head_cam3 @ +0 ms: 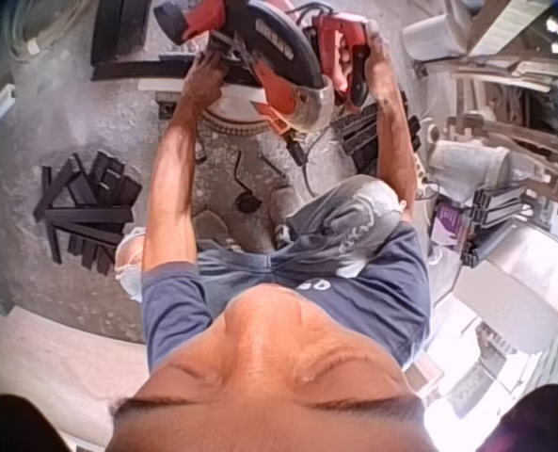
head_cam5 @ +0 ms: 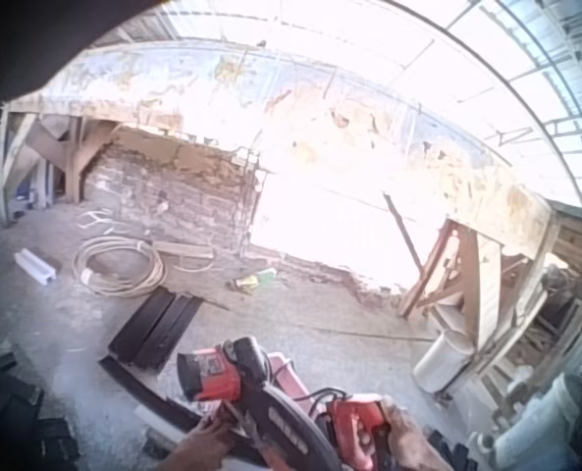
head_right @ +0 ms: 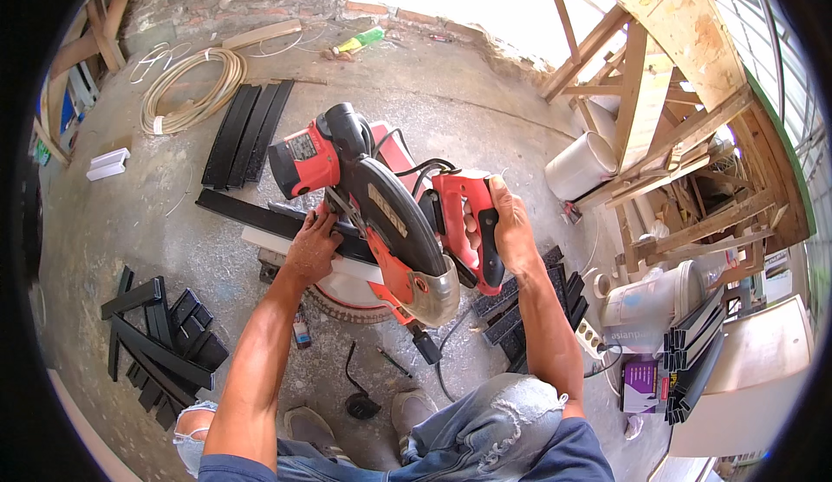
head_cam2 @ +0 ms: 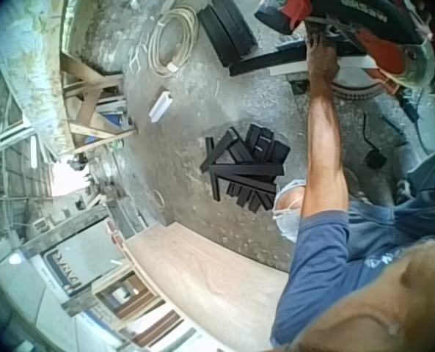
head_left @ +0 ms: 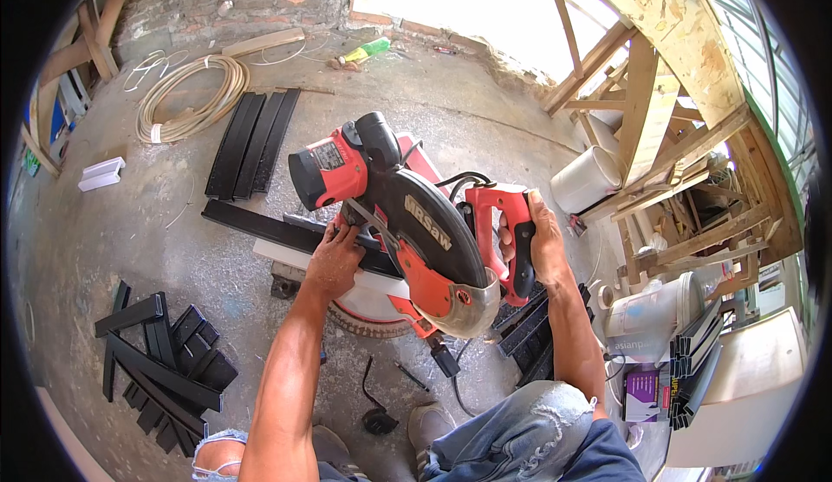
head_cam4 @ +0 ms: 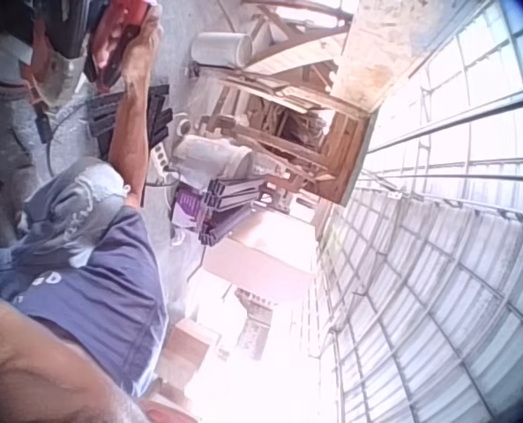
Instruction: The person positions a piece of wood against the fence of a miter saw and lowers the blade to cut it.
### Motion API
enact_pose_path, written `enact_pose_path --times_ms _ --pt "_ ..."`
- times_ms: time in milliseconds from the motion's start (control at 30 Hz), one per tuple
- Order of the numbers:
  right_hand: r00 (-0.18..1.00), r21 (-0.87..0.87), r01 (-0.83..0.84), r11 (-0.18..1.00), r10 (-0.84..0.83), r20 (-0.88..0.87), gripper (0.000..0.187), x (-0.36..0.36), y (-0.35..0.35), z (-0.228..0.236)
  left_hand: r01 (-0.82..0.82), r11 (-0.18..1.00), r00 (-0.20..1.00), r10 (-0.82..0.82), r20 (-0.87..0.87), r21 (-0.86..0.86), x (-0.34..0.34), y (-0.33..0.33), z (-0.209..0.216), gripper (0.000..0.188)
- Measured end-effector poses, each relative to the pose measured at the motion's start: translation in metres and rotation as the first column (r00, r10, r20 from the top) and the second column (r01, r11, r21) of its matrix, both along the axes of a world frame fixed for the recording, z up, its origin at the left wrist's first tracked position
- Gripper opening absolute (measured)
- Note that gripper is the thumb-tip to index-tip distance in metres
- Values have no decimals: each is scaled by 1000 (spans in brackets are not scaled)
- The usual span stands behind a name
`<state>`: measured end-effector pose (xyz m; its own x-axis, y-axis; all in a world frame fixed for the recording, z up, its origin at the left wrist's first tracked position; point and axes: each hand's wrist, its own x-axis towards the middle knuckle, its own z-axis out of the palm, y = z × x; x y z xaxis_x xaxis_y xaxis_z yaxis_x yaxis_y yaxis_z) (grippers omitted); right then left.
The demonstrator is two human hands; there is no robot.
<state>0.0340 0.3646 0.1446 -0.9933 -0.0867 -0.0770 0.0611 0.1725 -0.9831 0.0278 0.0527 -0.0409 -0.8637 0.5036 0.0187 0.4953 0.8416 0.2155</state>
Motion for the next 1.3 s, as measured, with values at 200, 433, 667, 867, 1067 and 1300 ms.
enact_pose_path --times_ms 200,433,667,867,1067,1300 --pt "1000 -7 -2 1000 2 -2 65 0 -1 -3 -3 1000 1000 3 -11 7 0 -2 -4 35" --pt "1000 9 10 1000 -10 -7 65 3 2 -8 -5 1000 1000 5 -13 -2 1 -2 -1 35" --pt "1000 12 7 1000 -7 -13 67 8 6 -13 -1 1000 1000 1 4 -17 -1 0 1 34" --pt "1000 3 -3 1000 3 -23 67 7 3 -11 -2 1000 1000 2 10 -13 0 -2 0 34" --pt "1000 10 10 1000 -10 -3 67 6 3 -9 -1 1000 1000 1 18 6 -1 -1 -2 34" --pt "1000 -4 7 1000 -7 -6 67 9 4 -12 11 1000 992 -11 -127 5 2 -1 0 29"
